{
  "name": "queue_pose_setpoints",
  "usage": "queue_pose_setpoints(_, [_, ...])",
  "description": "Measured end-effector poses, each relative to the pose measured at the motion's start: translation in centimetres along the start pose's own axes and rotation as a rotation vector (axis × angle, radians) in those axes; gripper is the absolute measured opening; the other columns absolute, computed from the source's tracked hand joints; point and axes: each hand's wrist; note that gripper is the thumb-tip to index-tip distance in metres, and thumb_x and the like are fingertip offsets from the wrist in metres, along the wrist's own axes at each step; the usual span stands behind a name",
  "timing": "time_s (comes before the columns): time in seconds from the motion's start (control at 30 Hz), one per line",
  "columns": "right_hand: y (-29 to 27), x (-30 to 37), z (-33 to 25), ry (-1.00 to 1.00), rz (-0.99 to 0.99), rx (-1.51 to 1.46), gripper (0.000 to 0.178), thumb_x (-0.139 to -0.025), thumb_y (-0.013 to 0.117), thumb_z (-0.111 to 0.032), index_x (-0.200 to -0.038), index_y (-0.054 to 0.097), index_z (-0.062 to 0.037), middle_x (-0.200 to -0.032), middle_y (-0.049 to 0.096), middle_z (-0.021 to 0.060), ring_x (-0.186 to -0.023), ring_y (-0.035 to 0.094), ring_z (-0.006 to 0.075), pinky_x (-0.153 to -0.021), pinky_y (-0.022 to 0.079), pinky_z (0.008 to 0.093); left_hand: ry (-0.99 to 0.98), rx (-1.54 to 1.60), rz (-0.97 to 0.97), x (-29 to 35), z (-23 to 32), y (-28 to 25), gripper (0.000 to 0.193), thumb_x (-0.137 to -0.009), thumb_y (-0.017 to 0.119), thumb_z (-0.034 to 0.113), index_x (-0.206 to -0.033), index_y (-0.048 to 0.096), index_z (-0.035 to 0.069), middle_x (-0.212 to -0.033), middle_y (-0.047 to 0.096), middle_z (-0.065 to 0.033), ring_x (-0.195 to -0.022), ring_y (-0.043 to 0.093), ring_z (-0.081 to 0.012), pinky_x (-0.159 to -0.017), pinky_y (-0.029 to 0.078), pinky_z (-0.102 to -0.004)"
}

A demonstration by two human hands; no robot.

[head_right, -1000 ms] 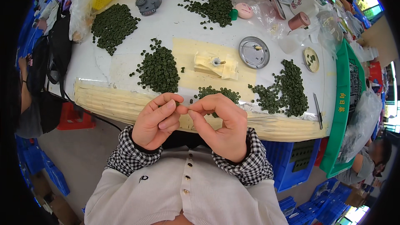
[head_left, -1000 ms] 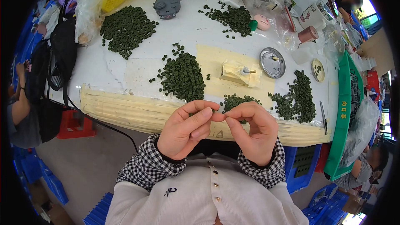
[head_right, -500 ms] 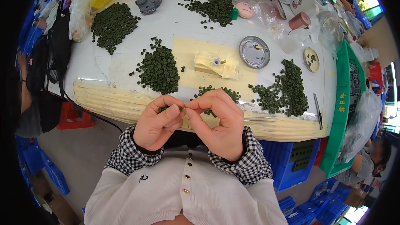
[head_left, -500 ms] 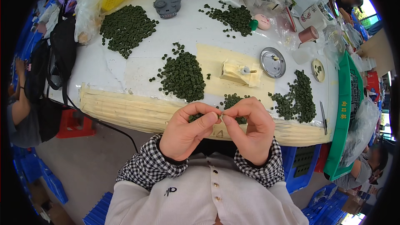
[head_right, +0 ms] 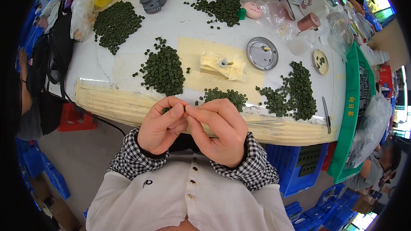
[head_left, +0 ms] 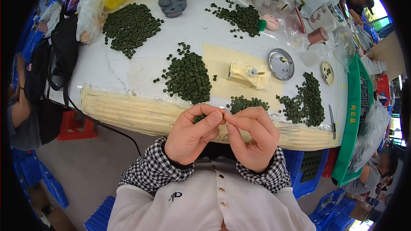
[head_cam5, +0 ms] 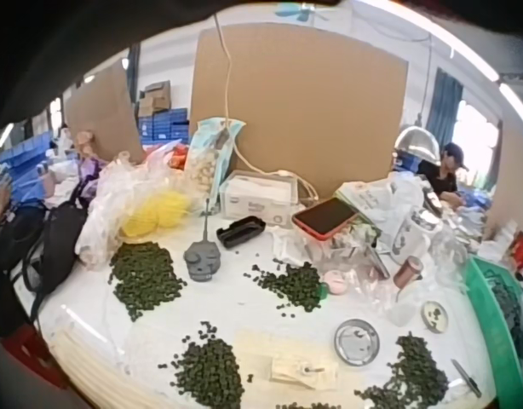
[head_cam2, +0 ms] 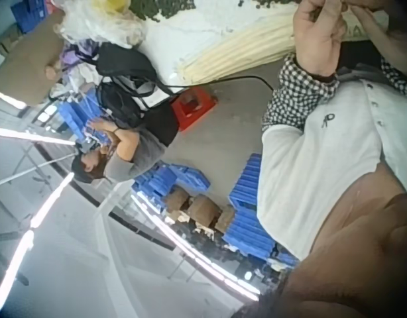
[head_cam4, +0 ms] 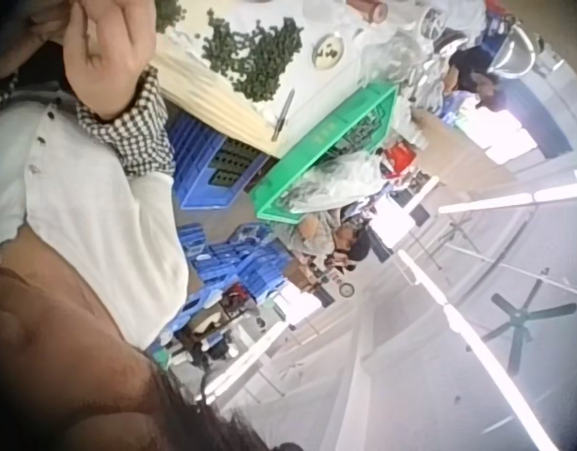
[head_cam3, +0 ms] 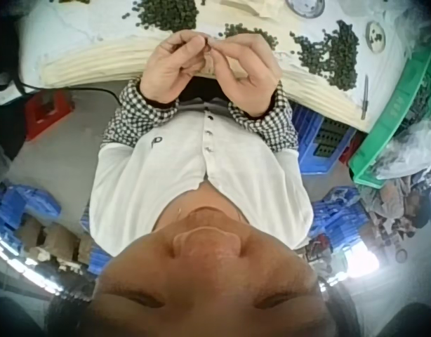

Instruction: Assembling small plastic toy components by hand at a factory workbench.

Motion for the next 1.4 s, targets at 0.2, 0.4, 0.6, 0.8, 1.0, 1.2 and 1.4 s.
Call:
queue_pose_setpoints(0.2, [-1.4,-0.2,1.0,0.145,-0.136,-0.345,0.015,-0.069,0.07,0.005,-0.082,0.065,-0.0004,-0.08,0.06,0.0091,-0.07,0.058,0.0191,-0.062,0.047,0.0266,-0.061,-0.136,-0.063,0.3,0.1,0.2,0.011,-0.088,0.06,0.008,-0.096,0.061,0.0,-0.083,0.06,-0.0035,-0.061,0.045,-0.0046,-0.056,0.037,-0.0177])
queue_pose_setpoints(0.4, [-2.0,-0.6,0.6,0.021,-0.136,-0.114,0.016,-0.068,0.071,0.005,-0.081,0.064,-0.0004,-0.078,0.059,0.0087,-0.069,0.058,0.0195,-0.06,0.047,0.0272,-0.088,-0.327,-0.07,0.4,1.1,0.3,0.011,-0.087,0.061,0.007,-0.093,0.063,-0.002,-0.084,0.065,-0.0062,-0.071,0.055,-0.0075,-0.066,0.045,-0.0209])
queue_pose_setpoints(0.6, [-1.9,-0.7,0.4,-0.03,-0.128,-0.017,0.018,-0.067,0.072,0.004,-0.082,0.064,-0.0004,-0.077,0.058,0.0087,-0.068,0.058,0.0208,-0.058,0.047,0.0283,0.075,-0.664,-0.025,0.7,1.5,1.1,0.014,-0.087,0.06,0.008,-0.094,0.064,-0.004,-0.088,0.067,-0.0084,-0.083,0.061,-0.0105,-0.078,0.048,-0.0245])
queue_pose_setpoints(0.8, [-1.6,-0.6,0.7,-0.017,-0.129,-0.075,0.016,-0.069,0.069,0.006,-0.082,0.063,-0.0002,-0.077,0.061,0.01,-0.069,0.06,0.0212,-0.06,0.048,0.0277,0.122,-0.68,-0.038,0.6,1.5,0.8,0.014,-0.086,0.061,0.007,-0.093,0.064,-0.005,-0.087,0.067,-0.0083,-0.083,0.061,-0.0104,-0.078,0.048,-0.0244])
queue_pose_setpoints(1.0, [-1.6,-0.3,0.9,0.158,-0.157,-0.241,0.012,-0.071,0.065,0.006,-0.082,0.062,0.0012,-0.078,0.062,0.0099,-0.069,0.06,0.0186,-0.064,0.048,0.0265,0.176,-0.771,-0.022,0.6,1.2,0.5,0.011,-0.083,0.062,0.004,-0.09,0.065,-0.004,-0.086,0.066,-0.0066,-0.08,0.059,-0.0085,-0.074,0.047,-0.0233])
queue_pose_setpoints(1.2, [-1.2,0.2,0.8,0.388,-0.169,-0.414,0.007,-0.074,0.063,0.004,-0.081,0.06,0.0025,-0.079,0.06,0.0078,-0.071,0.059,0.014,-0.066,0.047,0.0243,0.222,-0.868,0.004,0.8,1.2,0.5,0.011,-0.081,0.063,0.004,-0.089,0.065,-0.004,-0.083,0.066,-0.0042,-0.076,0.056,-0.0065,-0.07,0.046,-0.0219])
queue_pose_setpoints(1.4, [-0.8,0.4,1.0,0.404,-0.187,-0.445,0.008,-0.075,0.062,0.003,-0.082,0.059,0.003,-0.079,0.059,0.0063,-0.072,0.058,0.0121,-0.068,0.047,0.0232,0.25,-0.881,0.031,1.0,1.0,0.2,0.009,-0.081,0.063,0.003,-0.087,0.065,-0.003,-0.079,0.065,-0.0022,-0.074,0.055,-0.005,-0.068,0.046,-0.0208])
Point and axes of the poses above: each hand's wrist, its own x-axis away from the middle knuckle, its own y-axis out of the palm, z = x × y
